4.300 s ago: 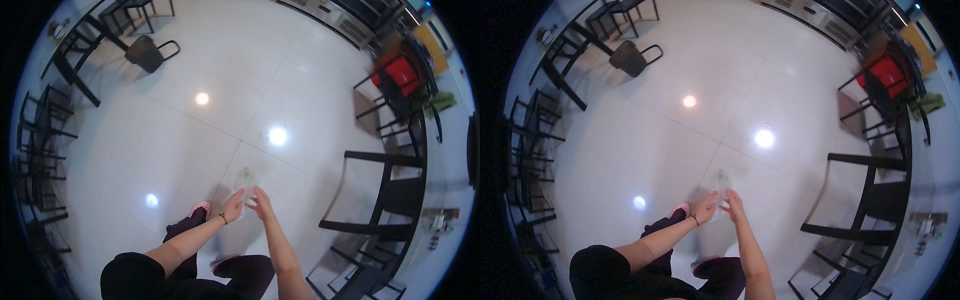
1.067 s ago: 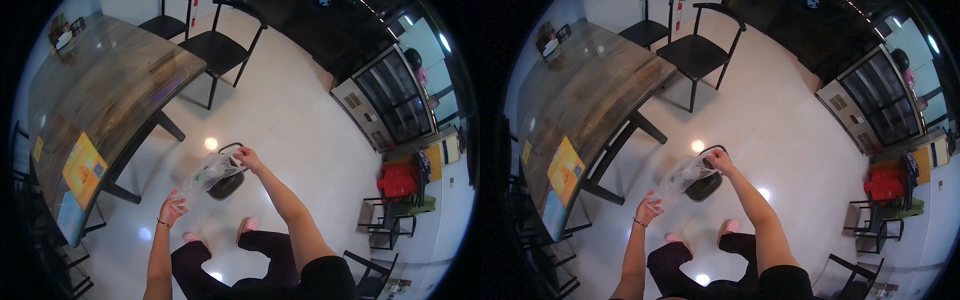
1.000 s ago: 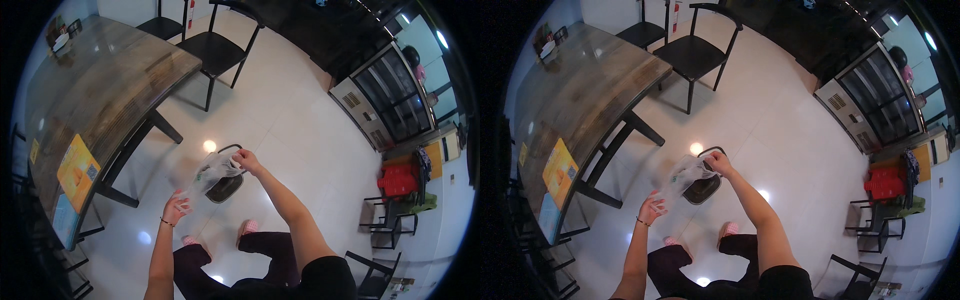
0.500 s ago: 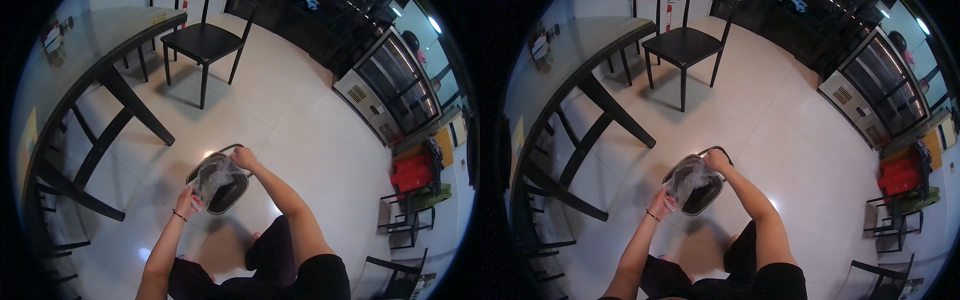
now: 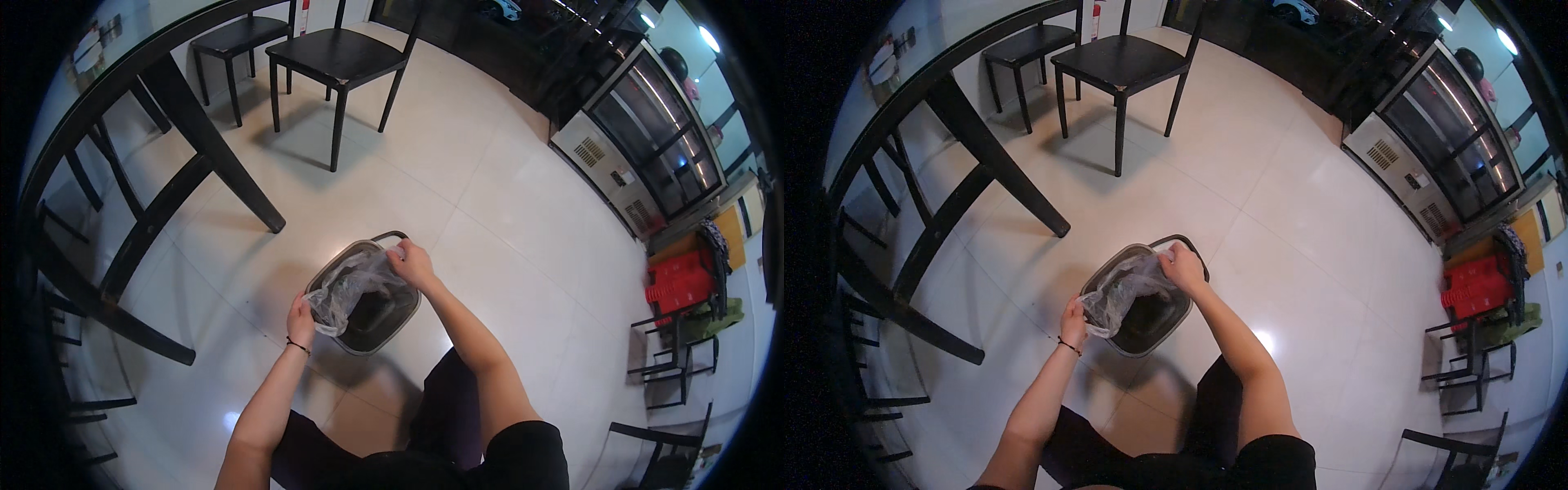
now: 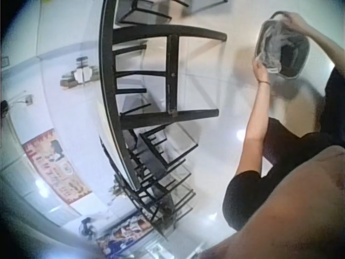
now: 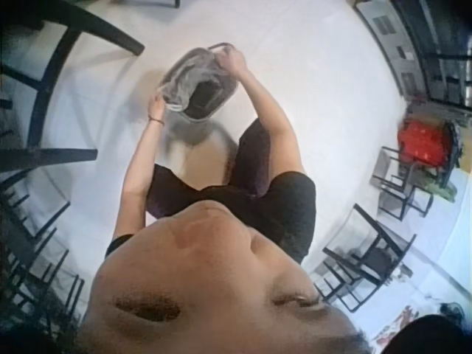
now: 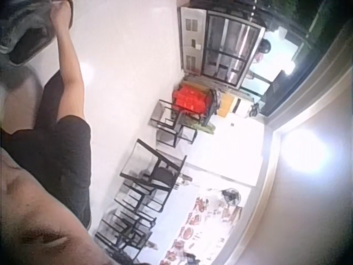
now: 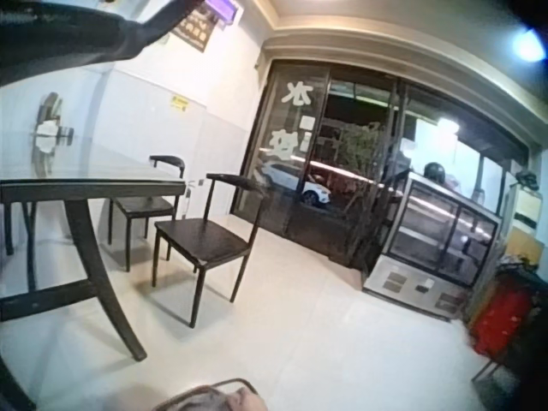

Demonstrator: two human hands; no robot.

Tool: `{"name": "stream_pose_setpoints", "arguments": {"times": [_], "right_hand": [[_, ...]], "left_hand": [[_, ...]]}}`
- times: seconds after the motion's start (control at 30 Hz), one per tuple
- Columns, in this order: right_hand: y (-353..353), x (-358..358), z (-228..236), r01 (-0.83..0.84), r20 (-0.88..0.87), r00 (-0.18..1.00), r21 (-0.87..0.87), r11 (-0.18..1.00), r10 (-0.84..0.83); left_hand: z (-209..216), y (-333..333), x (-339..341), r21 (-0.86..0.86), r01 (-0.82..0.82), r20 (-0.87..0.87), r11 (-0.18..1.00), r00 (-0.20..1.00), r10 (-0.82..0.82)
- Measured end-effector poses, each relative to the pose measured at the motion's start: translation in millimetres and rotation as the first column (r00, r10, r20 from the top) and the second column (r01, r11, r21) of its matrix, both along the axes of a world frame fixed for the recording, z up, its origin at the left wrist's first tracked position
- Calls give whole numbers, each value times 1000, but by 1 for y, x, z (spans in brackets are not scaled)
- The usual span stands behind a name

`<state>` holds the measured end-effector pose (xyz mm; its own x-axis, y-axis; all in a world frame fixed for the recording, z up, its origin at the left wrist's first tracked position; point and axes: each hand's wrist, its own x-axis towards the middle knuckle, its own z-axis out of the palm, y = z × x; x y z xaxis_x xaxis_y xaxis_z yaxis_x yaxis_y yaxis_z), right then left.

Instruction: The person sits on the floor to line a trash bin with a plastic bag and dispose of a crumpled bag. They then stand up, stack chairs onto tables, and wipe a chair seat with a blue cloth before placing it back.

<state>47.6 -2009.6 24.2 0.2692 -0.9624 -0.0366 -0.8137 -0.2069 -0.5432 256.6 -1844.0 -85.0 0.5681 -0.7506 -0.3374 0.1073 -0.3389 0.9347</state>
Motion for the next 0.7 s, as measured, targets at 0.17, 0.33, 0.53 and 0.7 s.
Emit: {"name": "stream_pose_setpoints", "arguments": {"times": [0.17, 0.33, 0.53, 0.7], "right_hand": [[11, -5, -11, 67, 70, 996, -47, 997, -63], [20, 10, -22, -9, 166, 986, 9, 1000, 8], [29, 35, -56, -142, 316, 945, 160, 977, 85], [44, 51, -22, -161, 138, 976, -85, 983, 171]], "left_hand": [[-6, 6, 2, -57, -40, -92, 998, 995, 34], [32, 13, 35, -119, -140, -191, 983, 975, 116], [72, 25, 65, 41, -100, 328, 994, 941, 81], [47, 41, 84, -74, -218, 572, 973, 790, 220]]}}
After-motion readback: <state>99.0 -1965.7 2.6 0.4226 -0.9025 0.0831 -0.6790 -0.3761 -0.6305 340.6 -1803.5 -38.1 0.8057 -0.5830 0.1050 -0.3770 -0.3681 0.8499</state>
